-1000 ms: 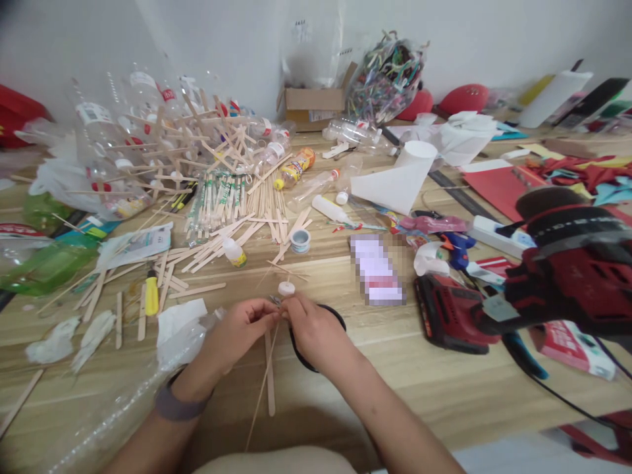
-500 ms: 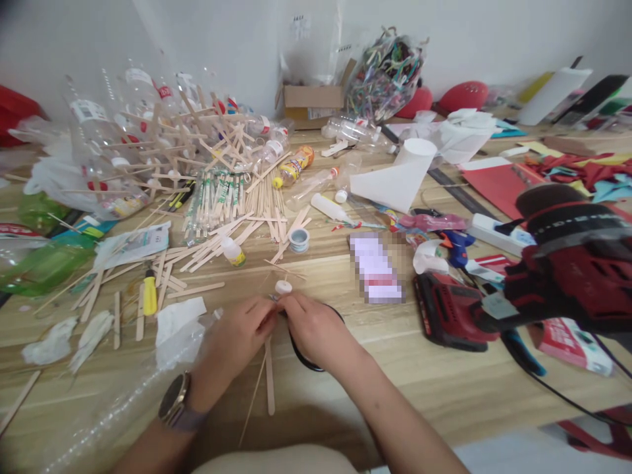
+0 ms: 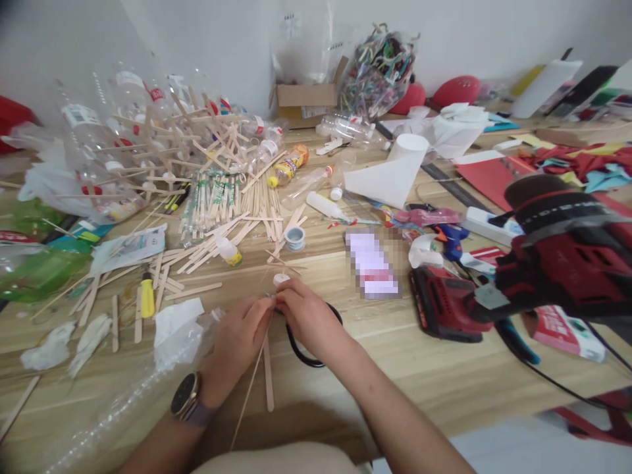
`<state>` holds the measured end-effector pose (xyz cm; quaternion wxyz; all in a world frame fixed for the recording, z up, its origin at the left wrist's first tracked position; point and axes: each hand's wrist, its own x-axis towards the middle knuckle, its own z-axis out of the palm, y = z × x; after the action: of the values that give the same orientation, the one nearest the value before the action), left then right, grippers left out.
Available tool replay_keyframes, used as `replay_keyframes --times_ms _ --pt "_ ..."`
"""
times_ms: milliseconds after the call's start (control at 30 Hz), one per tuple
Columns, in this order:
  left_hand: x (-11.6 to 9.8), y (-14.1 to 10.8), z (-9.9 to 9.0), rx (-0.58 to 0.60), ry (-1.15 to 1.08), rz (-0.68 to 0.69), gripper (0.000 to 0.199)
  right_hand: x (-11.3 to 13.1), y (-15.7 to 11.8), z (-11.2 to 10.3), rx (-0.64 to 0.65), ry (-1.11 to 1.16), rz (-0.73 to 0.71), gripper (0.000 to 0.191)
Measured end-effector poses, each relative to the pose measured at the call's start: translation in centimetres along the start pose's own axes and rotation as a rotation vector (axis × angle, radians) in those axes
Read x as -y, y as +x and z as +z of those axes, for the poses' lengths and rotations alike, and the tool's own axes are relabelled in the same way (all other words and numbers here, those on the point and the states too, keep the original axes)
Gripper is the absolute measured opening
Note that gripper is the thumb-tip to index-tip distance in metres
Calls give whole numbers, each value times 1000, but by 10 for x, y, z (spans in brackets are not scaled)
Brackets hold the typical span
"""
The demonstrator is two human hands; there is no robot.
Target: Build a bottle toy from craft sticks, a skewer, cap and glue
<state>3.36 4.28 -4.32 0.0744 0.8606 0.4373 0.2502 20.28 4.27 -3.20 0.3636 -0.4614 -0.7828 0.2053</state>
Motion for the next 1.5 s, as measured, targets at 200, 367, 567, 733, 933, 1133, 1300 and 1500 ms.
replay_keyframes --times_ms 200,367,567,733,933,1133,1300,1500 --pt "0 0 3 -90 -21 18 27 -1 -2 0 -2 51 5 15" --pt "1 0 4 -114 -39 14 23 2 -4 -3 -9 90 35 18" --pt "1 0 2 -125 -51 11 23 3 -7 -2 18 107 55 17" --pt "-2 1 -1 -124 -54 -4 21 2 -7 -3 19 54 46 12" --pt "0 2 -5 -162 -13 -95 18 5 -11 -10 68 -46 67 12" --pt "-1 3 -8 -157 -8 -136 18 5 -17 -8 107 -151 89 11" --pt "-2 3 -9 -136 -28 -190 21 6 -18 -8 132 -165 74 13" --pt "-4 5 -11 -75 -62 -309 23 7 -19 -8 85 -49 31 13"
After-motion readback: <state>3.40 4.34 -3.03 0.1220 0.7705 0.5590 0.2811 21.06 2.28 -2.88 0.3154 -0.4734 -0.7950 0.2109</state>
